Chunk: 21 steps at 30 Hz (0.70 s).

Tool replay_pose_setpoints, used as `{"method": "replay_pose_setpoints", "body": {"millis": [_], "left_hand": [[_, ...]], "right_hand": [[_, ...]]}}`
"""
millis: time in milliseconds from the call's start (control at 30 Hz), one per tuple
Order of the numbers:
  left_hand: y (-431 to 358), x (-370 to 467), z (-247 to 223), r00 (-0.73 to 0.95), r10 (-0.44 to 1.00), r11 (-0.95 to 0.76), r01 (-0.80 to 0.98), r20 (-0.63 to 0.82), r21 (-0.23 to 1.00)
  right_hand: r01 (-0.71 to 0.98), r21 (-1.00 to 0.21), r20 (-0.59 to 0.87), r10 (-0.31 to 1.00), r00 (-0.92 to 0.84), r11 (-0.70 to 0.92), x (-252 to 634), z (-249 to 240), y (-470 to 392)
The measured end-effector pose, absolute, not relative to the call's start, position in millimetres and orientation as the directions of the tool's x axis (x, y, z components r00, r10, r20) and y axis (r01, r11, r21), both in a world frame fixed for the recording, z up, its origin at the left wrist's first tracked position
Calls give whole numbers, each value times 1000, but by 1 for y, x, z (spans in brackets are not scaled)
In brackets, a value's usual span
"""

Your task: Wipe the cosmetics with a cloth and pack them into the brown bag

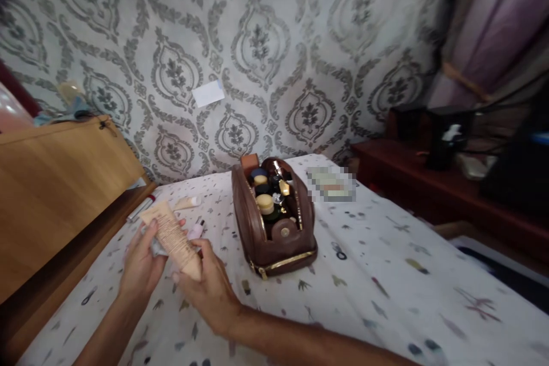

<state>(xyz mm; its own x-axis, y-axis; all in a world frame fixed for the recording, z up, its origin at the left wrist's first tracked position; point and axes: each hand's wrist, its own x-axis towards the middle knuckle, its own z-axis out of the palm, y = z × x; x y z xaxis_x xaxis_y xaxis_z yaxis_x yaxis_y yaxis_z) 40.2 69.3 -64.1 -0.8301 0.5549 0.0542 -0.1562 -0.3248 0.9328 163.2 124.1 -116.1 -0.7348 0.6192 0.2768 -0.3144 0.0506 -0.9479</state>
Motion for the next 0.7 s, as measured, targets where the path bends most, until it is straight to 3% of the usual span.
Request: {"method": "replay_pose_setpoints", "body": {"millis": [333, 467, 533, 600, 700], "left_hand": [[104, 72, -38, -799, 594, -314, -117, 98, 942], [131, 87, -25, -597, 779, -267, -37, 193, 963], [147, 86, -18, -438, 860, -209, 163, 261, 964], [164, 80, -13, -269, 904, -161, 503, 331, 849], [185, 68, -11, -7, 937, -157, 884, 348, 440]], "right_hand": [[-431, -898, 355, 730, -584, 92, 241, -73, 163], [-446, -866, 427, 798, -425, 226, 279, -38, 200], [-446, -827, 498, 814, -299, 342, 297, -23, 220], [-411, -791, 561, 806, -188, 454, 311, -12, 239], [-277, -773, 619, 775, -132, 570, 323, -8, 260]]}}
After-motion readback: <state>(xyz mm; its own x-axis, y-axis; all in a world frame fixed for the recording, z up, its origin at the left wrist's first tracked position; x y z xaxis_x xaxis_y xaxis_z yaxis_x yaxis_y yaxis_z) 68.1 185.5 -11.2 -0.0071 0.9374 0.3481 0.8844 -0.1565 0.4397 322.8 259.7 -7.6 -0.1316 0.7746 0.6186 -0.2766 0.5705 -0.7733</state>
